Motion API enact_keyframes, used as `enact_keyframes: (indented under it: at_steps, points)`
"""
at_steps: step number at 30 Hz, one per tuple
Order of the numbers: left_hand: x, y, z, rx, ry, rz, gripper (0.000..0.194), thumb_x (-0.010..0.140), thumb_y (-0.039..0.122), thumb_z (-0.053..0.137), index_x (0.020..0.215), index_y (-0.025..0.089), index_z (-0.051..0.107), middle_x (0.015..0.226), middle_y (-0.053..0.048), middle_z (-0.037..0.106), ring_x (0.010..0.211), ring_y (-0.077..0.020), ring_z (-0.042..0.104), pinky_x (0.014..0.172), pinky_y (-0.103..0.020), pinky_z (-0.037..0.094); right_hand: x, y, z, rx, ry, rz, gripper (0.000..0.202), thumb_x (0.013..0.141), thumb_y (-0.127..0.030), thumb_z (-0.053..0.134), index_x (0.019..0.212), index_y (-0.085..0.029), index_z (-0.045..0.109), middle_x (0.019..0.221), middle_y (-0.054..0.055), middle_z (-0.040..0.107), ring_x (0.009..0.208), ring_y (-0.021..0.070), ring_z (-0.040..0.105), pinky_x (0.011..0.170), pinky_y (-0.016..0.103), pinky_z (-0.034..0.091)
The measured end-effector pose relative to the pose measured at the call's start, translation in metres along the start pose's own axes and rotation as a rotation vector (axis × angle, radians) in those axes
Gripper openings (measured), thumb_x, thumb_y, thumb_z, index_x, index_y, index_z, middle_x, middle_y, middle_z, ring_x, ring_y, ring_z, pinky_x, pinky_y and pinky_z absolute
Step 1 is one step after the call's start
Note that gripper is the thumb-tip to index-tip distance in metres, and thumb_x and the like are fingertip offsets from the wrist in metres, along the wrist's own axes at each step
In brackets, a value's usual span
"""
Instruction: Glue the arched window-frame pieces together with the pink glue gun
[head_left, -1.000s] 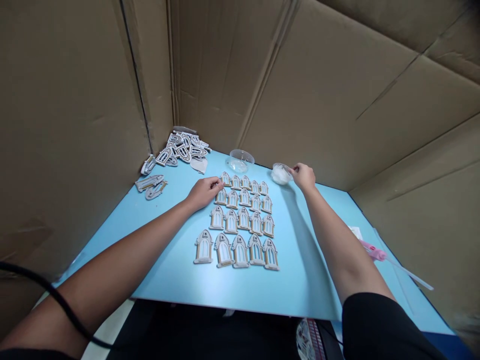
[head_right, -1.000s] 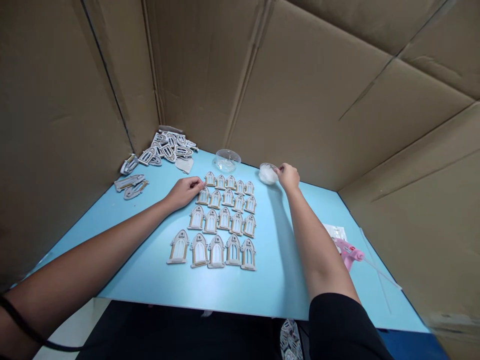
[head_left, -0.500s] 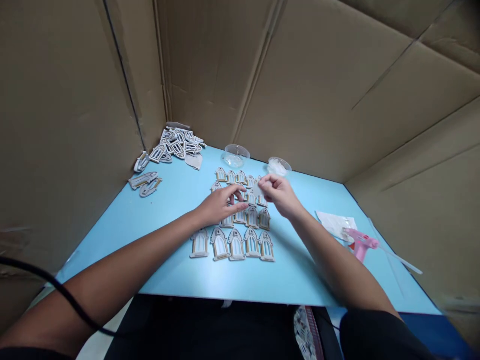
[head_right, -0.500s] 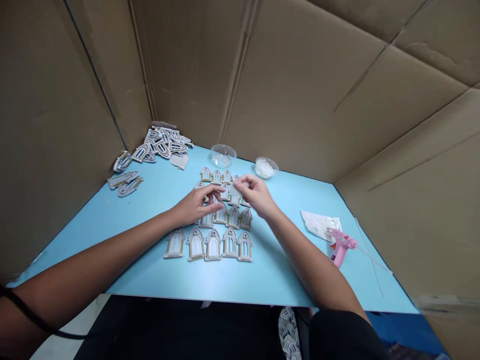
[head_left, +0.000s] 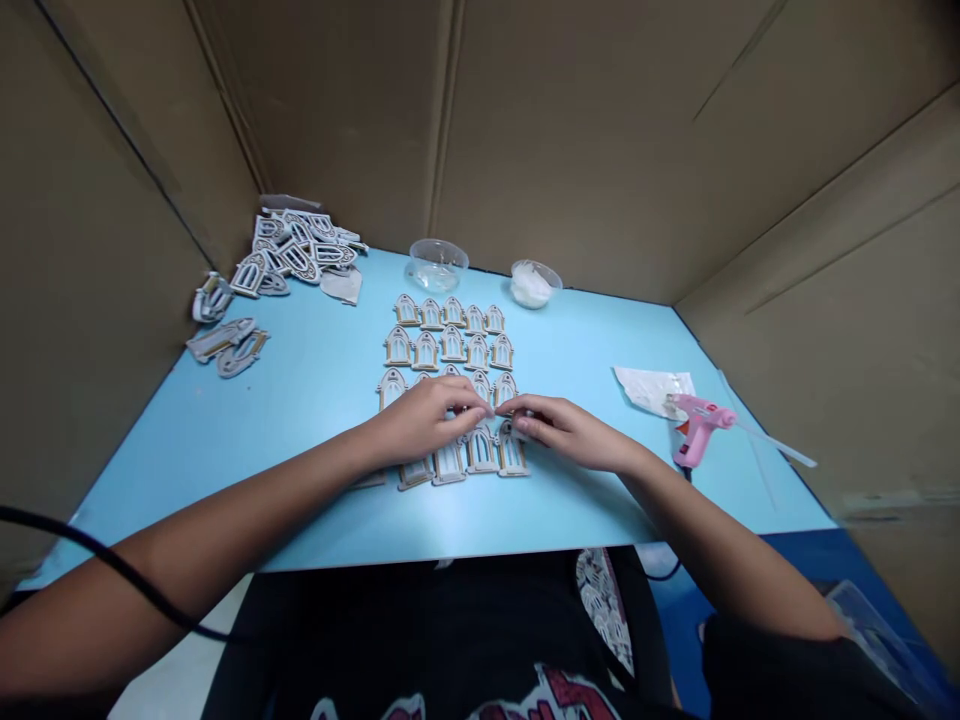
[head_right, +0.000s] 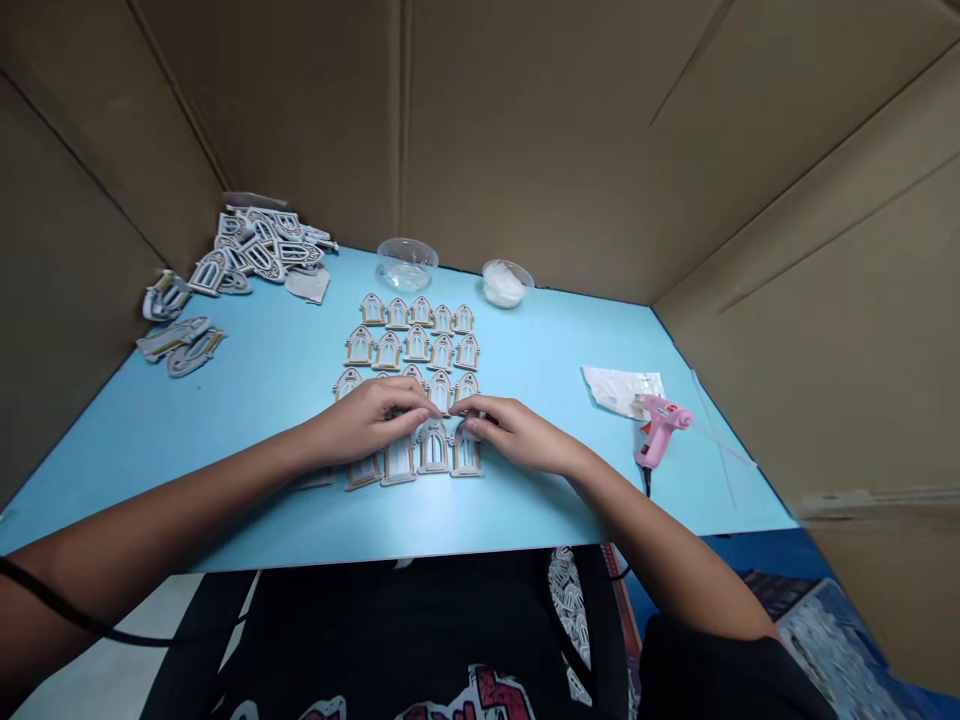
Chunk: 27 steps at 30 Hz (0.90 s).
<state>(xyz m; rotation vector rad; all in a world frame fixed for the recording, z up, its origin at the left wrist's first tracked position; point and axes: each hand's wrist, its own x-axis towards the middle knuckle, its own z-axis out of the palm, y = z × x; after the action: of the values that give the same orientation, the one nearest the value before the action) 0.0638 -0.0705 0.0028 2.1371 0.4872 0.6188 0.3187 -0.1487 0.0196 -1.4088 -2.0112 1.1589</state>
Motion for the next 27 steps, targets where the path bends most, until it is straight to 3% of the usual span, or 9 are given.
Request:
enact_keyframes:
  at_steps: [3,7,12,16,20,27]
  points:
    - [-0.001,0.0,0.008,-0.003,-0.033,-0.039,0.021,0.095,0.034,0.063,0.102,0.023,0.08,0.092,-0.004,0.077,0.086,-0.0198,0.07,0.08,-0.032,0.05,-0.005,0.016,0.002,0.162,-0.012,0.03,0.032,0.096,-0.04,0.067,0.123,-0.022,0.063,0.098,0.004,0.075,0.088,0.0177,0.068,0.082,0.036,0.054]
    - [0.001,-0.004,0.011,-0.008,-0.064,-0.116,0.023,0.095,0.035,0.067,0.111,0.024,0.078,0.091,-0.002,0.08,0.081,-0.0189,0.072,0.073,-0.03,0.05,-0.005,0.027,0.008,0.383,0.101,0.081,0.034,0.084,-0.043,0.082,0.099,-0.023,0.058,0.084,0.001,0.073,0.081,0.0177,0.07,0.079,0.035,0.055]
    - [0.004,-0.008,0.012,0.123,-0.109,-0.019,0.023,0.102,0.038,0.062,0.104,0.028,0.083,0.083,-0.002,0.079,0.079,-0.0199,0.07,0.086,-0.036,0.051,-0.009,0.025,0.008,0.333,0.108,0.079,0.023,0.087,-0.041,0.078,0.095,-0.022,0.068,0.085,0.003,0.073,0.079,0.0167,0.067,0.075,0.034,0.055]
    - [0.003,-0.009,0.017,0.159,-0.051,-0.054,0.026,0.101,0.046,0.064,0.104,0.028,0.082,0.08,-0.002,0.077,0.076,-0.0199,0.068,0.086,-0.036,0.053,-0.012,0.022,0.007,0.279,0.129,0.076,0.019,0.088,-0.039,0.075,0.096,-0.022,0.072,0.086,0.003,0.074,0.079,0.0172,0.068,0.075,0.034,0.055]
    - [0.005,-0.005,0.022,0.156,0.022,-0.106,0.028,0.1,0.048,0.064,0.092,0.027,0.081,0.08,-0.001,0.077,0.073,-0.019,0.066,0.082,-0.035,0.052,-0.01,0.022,0.007,0.261,0.091,0.085,0.015,0.086,-0.036,0.074,0.094,-0.022,0.072,0.082,0.001,0.073,0.078,0.0169,0.068,0.074,0.033,0.055]
    - [0.007,-0.005,0.024,0.223,-0.033,-0.137,0.036,0.099,0.055,0.058,0.09,0.029,0.081,0.073,-0.003,0.073,0.074,-0.022,0.064,0.087,-0.039,0.05,-0.01,0.023,0.006,0.22,0.055,0.072,0.012,0.087,-0.034,0.073,0.092,-0.023,0.072,0.08,0.0,0.073,0.075,0.016,0.067,0.072,0.032,0.053]
